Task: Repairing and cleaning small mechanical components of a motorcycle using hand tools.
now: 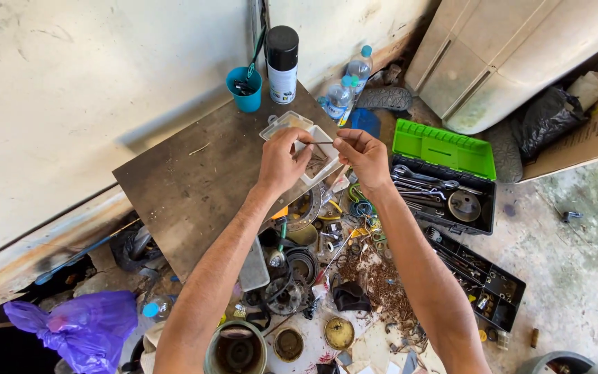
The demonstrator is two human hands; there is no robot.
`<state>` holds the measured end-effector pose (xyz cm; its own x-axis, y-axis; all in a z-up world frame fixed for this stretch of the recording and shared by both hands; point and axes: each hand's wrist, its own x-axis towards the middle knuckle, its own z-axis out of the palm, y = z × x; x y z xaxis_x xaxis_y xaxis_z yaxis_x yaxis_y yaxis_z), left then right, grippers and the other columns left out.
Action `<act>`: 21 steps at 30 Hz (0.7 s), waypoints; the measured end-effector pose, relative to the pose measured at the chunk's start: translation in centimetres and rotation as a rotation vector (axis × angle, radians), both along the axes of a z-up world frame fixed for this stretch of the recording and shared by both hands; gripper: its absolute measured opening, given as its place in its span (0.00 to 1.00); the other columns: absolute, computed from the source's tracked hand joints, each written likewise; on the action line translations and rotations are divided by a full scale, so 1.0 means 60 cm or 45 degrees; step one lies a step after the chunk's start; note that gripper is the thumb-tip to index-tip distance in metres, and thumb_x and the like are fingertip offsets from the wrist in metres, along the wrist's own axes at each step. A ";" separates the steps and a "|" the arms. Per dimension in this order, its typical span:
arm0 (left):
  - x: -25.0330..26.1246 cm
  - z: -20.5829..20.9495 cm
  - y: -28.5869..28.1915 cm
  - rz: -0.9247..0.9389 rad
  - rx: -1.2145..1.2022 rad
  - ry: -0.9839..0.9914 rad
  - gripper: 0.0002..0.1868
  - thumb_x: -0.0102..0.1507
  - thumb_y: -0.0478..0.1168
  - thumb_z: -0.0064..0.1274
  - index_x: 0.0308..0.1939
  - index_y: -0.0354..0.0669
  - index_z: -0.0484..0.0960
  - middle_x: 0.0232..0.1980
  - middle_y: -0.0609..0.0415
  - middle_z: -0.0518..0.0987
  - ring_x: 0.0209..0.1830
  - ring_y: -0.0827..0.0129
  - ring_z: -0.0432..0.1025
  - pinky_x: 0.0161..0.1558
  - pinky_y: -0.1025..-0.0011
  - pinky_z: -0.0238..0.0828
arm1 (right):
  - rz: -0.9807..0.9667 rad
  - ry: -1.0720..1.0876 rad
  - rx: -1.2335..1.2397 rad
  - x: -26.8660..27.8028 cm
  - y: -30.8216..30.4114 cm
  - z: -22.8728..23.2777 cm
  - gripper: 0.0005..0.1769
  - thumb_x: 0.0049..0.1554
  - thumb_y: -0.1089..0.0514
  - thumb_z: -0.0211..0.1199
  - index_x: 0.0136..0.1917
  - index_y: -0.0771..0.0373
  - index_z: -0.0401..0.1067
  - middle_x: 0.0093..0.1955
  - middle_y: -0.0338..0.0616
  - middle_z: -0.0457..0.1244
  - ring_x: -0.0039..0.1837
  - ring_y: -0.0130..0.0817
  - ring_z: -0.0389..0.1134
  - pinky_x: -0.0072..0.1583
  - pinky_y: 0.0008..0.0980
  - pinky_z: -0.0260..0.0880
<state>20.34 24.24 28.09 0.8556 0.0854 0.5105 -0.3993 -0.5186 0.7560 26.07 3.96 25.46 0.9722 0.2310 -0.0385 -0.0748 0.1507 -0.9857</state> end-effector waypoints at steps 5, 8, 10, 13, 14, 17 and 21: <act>0.011 -0.031 0.013 0.045 0.015 0.048 0.10 0.59 0.32 0.63 0.43 0.42 0.81 0.42 0.55 0.83 0.36 0.63 0.75 0.36 0.66 0.71 | -0.039 -0.010 -0.144 0.016 0.019 -0.016 0.18 0.57 0.56 0.73 0.57 0.66 0.76 0.40 0.35 0.68 0.40 0.20 0.66 0.44 0.21 0.68; 0.015 -0.058 0.020 0.111 0.108 0.030 0.12 0.58 0.33 0.64 0.45 0.43 0.80 0.45 0.53 0.82 0.45 0.57 0.75 0.44 0.61 0.72 | -0.074 -0.040 -0.257 0.022 0.019 -0.032 0.16 0.58 0.56 0.72 0.57 0.65 0.77 0.41 0.35 0.69 0.41 0.19 0.66 0.43 0.21 0.68; 0.017 -0.071 0.026 0.153 0.181 -0.032 0.15 0.57 0.33 0.65 0.46 0.43 0.79 0.47 0.51 0.81 0.51 0.53 0.75 0.49 0.58 0.72 | -0.092 -0.061 -0.309 0.025 0.015 -0.038 0.16 0.58 0.56 0.71 0.57 0.64 0.77 0.41 0.35 0.69 0.41 0.19 0.66 0.43 0.21 0.68; 0.016 -0.079 0.033 0.132 0.155 0.056 0.14 0.59 0.33 0.64 0.47 0.45 0.79 0.48 0.52 0.81 0.54 0.54 0.75 0.54 0.57 0.73 | -0.115 -0.063 -0.353 0.025 0.006 -0.043 0.15 0.59 0.56 0.70 0.57 0.64 0.77 0.41 0.33 0.69 0.41 0.18 0.66 0.42 0.20 0.66; 0.016 -0.079 0.034 0.127 0.157 0.064 0.14 0.59 0.33 0.64 0.47 0.45 0.79 0.48 0.52 0.81 0.54 0.54 0.75 0.53 0.58 0.73 | -0.116 -0.059 -0.344 0.025 0.003 -0.046 0.15 0.59 0.56 0.70 0.57 0.64 0.77 0.41 0.34 0.68 0.40 0.18 0.65 0.41 0.20 0.65; 0.015 -0.072 0.033 0.118 0.160 0.057 0.14 0.59 0.33 0.63 0.47 0.44 0.79 0.47 0.52 0.81 0.53 0.53 0.75 0.52 0.58 0.72 | -0.118 -0.066 -0.325 0.024 -0.003 -0.047 0.15 0.60 0.56 0.69 0.57 0.65 0.77 0.41 0.34 0.68 0.40 0.18 0.65 0.41 0.20 0.64; 0.012 -0.057 0.018 0.113 0.151 0.026 0.13 0.60 0.33 0.63 0.47 0.44 0.79 0.48 0.52 0.81 0.52 0.53 0.75 0.51 0.58 0.73 | -0.116 -0.096 -0.299 0.017 -0.017 -0.040 0.15 0.60 0.56 0.69 0.57 0.65 0.77 0.40 0.34 0.68 0.39 0.17 0.65 0.40 0.19 0.64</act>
